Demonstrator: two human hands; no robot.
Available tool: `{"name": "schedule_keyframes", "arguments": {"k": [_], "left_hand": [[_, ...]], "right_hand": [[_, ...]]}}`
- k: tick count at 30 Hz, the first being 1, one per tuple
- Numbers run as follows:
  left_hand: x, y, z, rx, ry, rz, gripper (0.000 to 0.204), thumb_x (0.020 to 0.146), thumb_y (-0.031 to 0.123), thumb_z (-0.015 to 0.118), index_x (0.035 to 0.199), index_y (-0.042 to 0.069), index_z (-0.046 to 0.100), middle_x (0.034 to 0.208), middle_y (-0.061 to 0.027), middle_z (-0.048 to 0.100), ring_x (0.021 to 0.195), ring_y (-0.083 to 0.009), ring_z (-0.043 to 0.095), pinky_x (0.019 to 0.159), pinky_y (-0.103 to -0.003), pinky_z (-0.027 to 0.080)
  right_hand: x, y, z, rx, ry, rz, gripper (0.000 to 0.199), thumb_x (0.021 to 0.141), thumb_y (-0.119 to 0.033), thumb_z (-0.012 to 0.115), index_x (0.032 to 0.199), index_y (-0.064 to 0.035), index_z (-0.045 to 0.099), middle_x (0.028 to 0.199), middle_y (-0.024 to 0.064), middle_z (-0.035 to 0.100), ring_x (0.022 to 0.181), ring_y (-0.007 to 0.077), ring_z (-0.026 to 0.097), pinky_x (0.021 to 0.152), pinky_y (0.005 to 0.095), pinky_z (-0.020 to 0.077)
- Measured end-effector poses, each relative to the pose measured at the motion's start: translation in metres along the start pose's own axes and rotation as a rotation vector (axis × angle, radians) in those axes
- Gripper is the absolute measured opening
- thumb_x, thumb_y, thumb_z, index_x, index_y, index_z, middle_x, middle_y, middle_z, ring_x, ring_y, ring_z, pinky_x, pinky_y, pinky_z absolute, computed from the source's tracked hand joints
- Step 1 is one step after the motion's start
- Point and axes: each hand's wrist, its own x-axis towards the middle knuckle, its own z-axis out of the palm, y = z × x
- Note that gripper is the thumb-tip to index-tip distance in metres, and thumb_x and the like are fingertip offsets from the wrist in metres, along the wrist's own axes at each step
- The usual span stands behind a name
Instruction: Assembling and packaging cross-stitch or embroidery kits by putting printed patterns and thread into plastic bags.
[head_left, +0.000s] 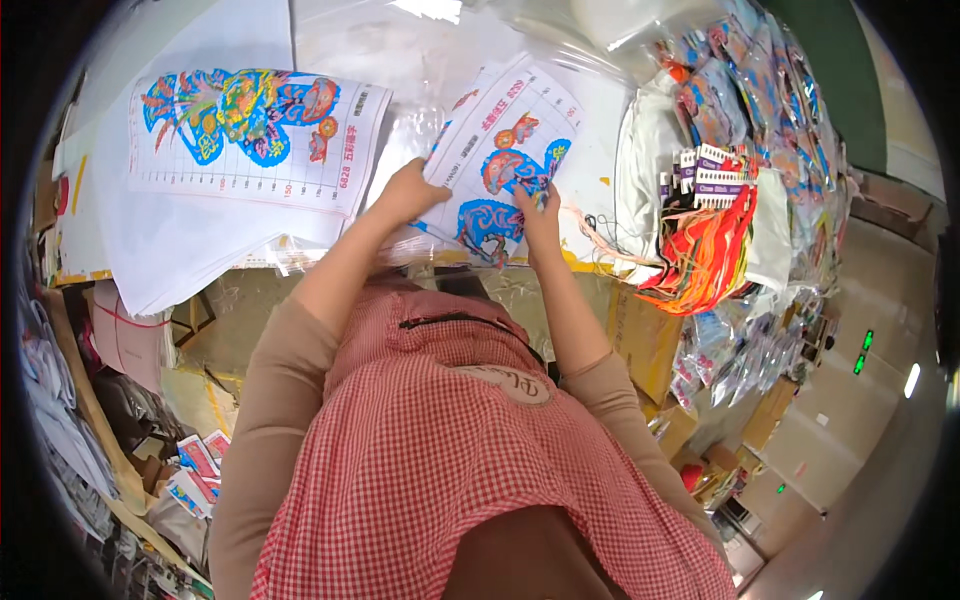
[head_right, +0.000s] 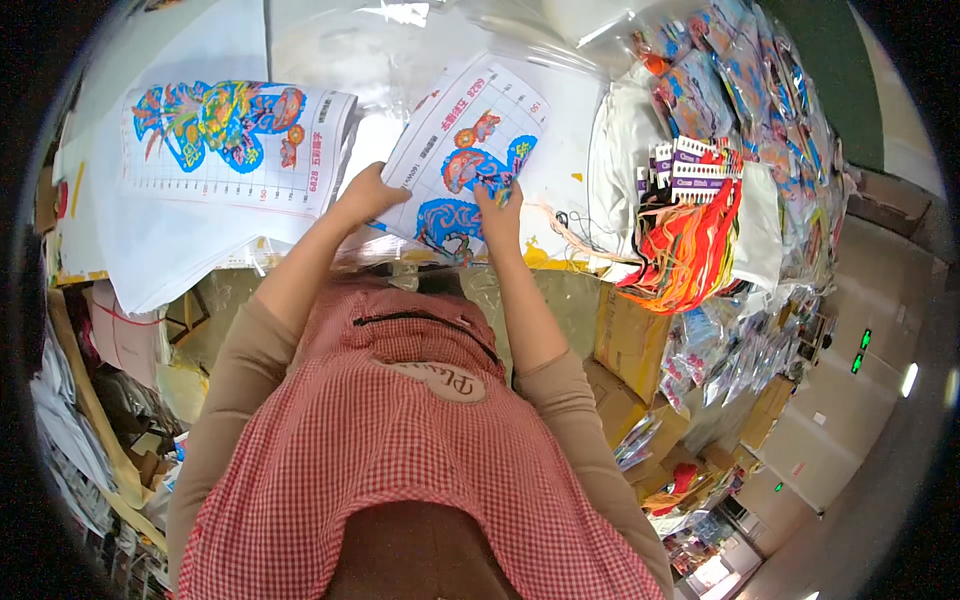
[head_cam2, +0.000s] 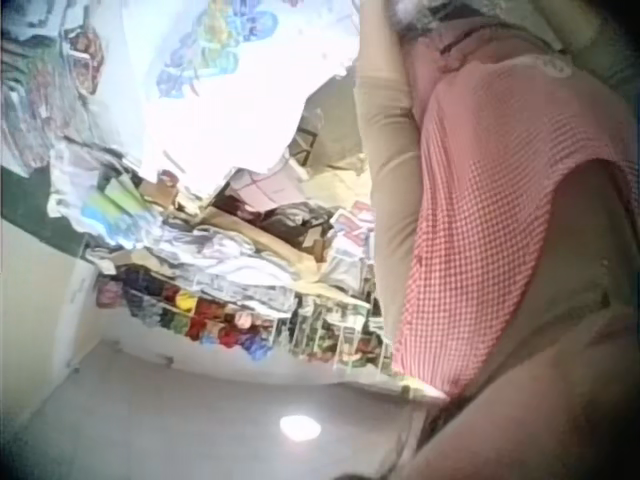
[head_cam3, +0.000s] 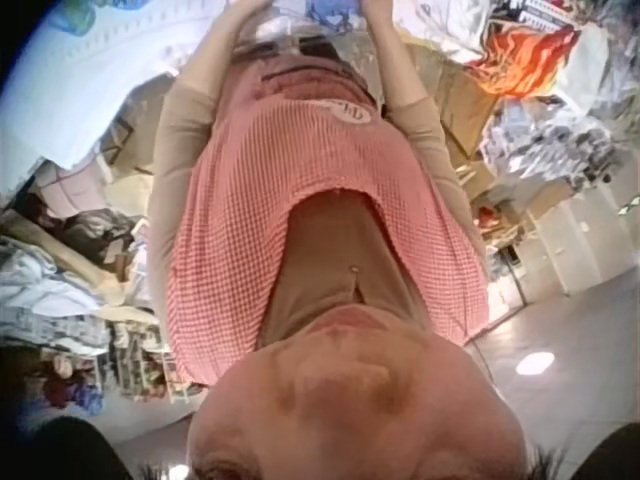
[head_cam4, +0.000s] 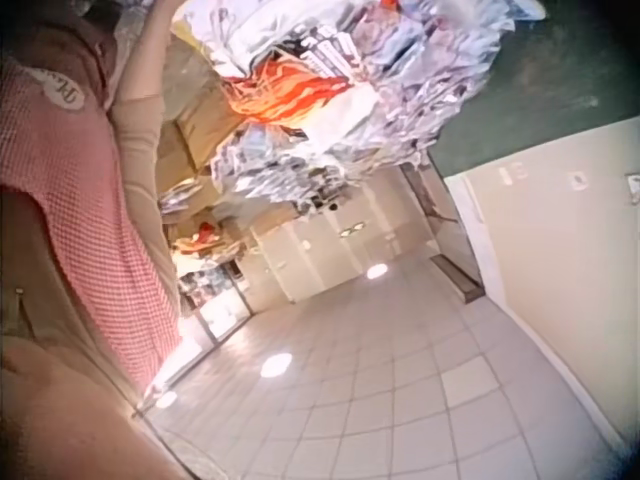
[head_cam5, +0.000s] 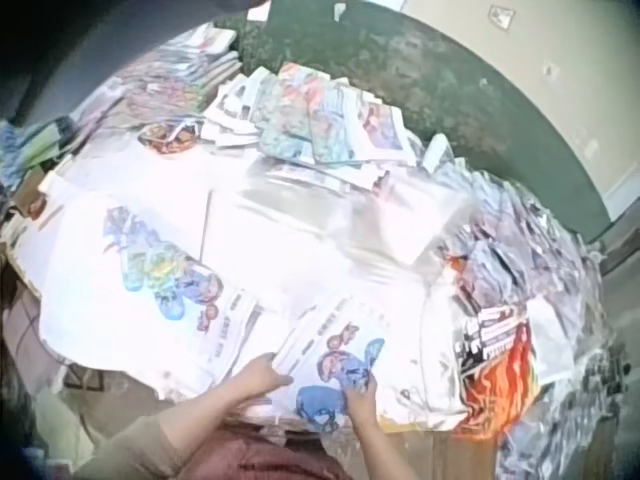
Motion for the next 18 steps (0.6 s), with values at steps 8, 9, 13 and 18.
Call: {"name": "schedule_keyframes", "arguments": {"k": [8,9,13,18], "left_hand": [[-0.109,0.155,0.046,0.251,-0.345,0.542,0.059,0.076,0.024,0.067,0.126,0.001,0.048,0.113,-0.0221,0.058,0.108,-0.0373,0.055,0.089,-0.042,0.044],[-0.104,0.149,0.055,0.261,-0.357,0.549,0.059,0.076,0.024,0.067,0.126,0.001,0.048,0.113,-0.0221,0.058,0.108,-0.0373,0.055,0.089,-0.042,0.044],[-0.046,0.095,0.072,0.277,-0.298,0.548,0.048,0.076,0.023,0.069,0.116,0.001,0.055,0.108,-0.0231,0.055,0.101,-0.0383,0.053,0.090,-0.043,0.043],[0.029,0.037,0.058,0.372,0.204,0.476,0.060,0.073,0.022,0.074,0.121,-0.004,0.049,0.110,-0.0222,0.056,0.099,-0.0322,0.056,0.085,-0.040,0.045]], "right_hand": [[0.006,-0.017,-0.062,0.727,-0.311,0.123,0.066,0.093,-0.053,0.041,0.137,-0.0037,0.038,0.135,0.0128,0.044,0.118,0.0280,0.047,0.098,0.0444,0.0389],[0.008,-0.018,-0.069,0.776,-0.231,0.021,0.067,0.093,-0.055,0.040,0.137,-0.0051,0.037,0.134,0.0135,0.045,0.118,0.0283,0.047,0.098,0.0441,0.0378],[0.025,-0.005,-0.109,0.651,-0.040,0.293,0.078,0.087,-0.050,0.056,0.142,-0.0046,0.025,0.135,0.0133,0.045,0.119,0.0269,0.046,0.098,0.0421,0.0354],[0.055,0.037,-0.093,0.163,0.059,0.234,0.098,0.072,-0.034,0.077,0.144,-0.0029,0.018,0.132,0.0155,0.045,0.115,0.0250,0.050,0.098,0.0415,0.0363]]}}
